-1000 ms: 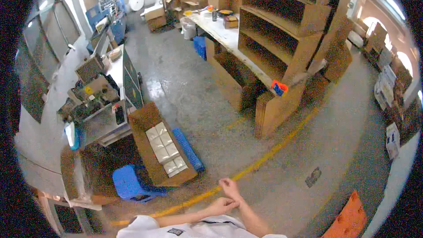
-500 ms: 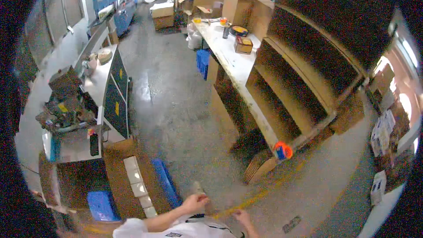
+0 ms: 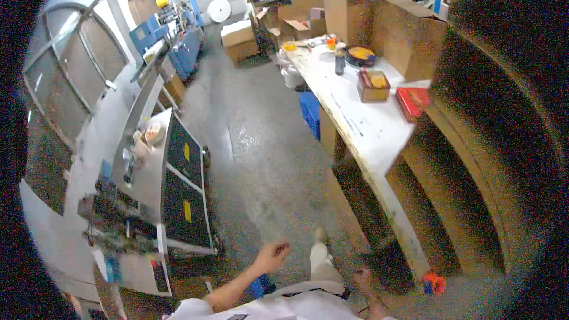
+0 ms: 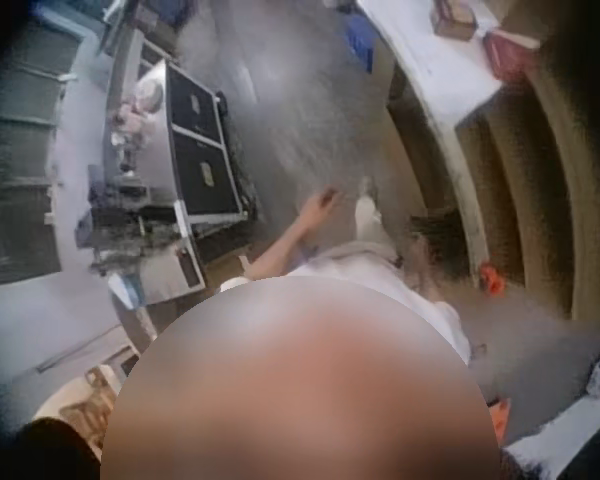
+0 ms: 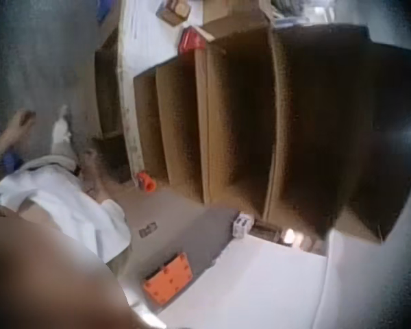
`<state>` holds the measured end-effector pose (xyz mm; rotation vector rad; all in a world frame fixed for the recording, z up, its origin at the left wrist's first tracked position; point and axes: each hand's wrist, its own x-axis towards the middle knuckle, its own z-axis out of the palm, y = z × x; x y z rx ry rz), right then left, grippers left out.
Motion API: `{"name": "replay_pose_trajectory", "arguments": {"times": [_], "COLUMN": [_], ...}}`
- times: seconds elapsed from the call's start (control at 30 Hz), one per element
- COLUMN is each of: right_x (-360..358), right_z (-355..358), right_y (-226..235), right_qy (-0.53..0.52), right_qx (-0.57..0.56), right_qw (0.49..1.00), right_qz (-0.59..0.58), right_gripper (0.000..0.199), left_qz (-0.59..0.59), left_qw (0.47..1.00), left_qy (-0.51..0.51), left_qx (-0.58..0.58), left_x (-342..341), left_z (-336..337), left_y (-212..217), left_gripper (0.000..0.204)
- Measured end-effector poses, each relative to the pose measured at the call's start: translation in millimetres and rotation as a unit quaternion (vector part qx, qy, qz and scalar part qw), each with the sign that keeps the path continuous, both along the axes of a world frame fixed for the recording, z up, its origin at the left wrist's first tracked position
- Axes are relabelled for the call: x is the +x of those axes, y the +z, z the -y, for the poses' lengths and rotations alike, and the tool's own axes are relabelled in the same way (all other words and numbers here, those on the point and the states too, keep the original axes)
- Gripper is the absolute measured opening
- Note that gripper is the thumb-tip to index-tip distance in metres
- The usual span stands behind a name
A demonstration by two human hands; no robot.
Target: Bagging and boxing paper products using a heat sealer and organizing stacks on a conveyor belt.
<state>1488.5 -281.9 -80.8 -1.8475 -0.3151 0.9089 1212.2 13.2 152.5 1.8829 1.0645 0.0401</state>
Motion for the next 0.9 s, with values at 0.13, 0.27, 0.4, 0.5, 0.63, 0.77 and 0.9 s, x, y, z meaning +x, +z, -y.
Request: {"name": "replay_pose_trajectory", "arguments": {"times": [0.13,0.27,0.4,0.5,0.63,0.77,0.9], "right_x": [61.8,103.0,119.8,114.3,160.9,164.6,192.6], "right_z": [-208.0,-450.8,-660.5,-785.6,-877.2,-929.6,-968.1], "right_y": [43.5,54.8,60.3,79.3,43.6,53.1,3.6], "right_qy": [0.204,0.4,0.438,0.494,0.469,0.436,0.424], "right_qx": [-0.168,-0.09,-0.04,-0.054,-0.096,-0.16,-0.28], "right_qw": [0.964,0.893,0.887,0.843,0.843,0.869,0.847], "right_qz": [0.038,0.184,0.142,0.207,0.244,0.171,0.157], "right_gripper": [0.027,0.03,0.035,0.041,0.036,0.037,0.031], "left_qz": [0.003,0.059,0.118,0.126,0.16,0.338,0.322], "left_qw": [0.995,0.985,0.953,0.952,0.964,0.882,0.836], "left_qy": [0.096,0.162,0.259,0.266,0.076,-0.278,-0.356], "left_qx": [0.034,-0.007,-0.107,-0.081,-0.2,-0.173,-0.266], "left_x": [6.0,65.7,90.7,83.6,93.5,77.9,82.7], "left_z": [-92.9,-203.8,-321.5,-412.6,-602.3,-735.2,-858.5], "left_y": [2.4,18.2,-11.2,-54.7,41.7,105.8,142.8], "left_gripper": [0.033,0.034,0.038,0.044,0.05,0.058,0.056]}}
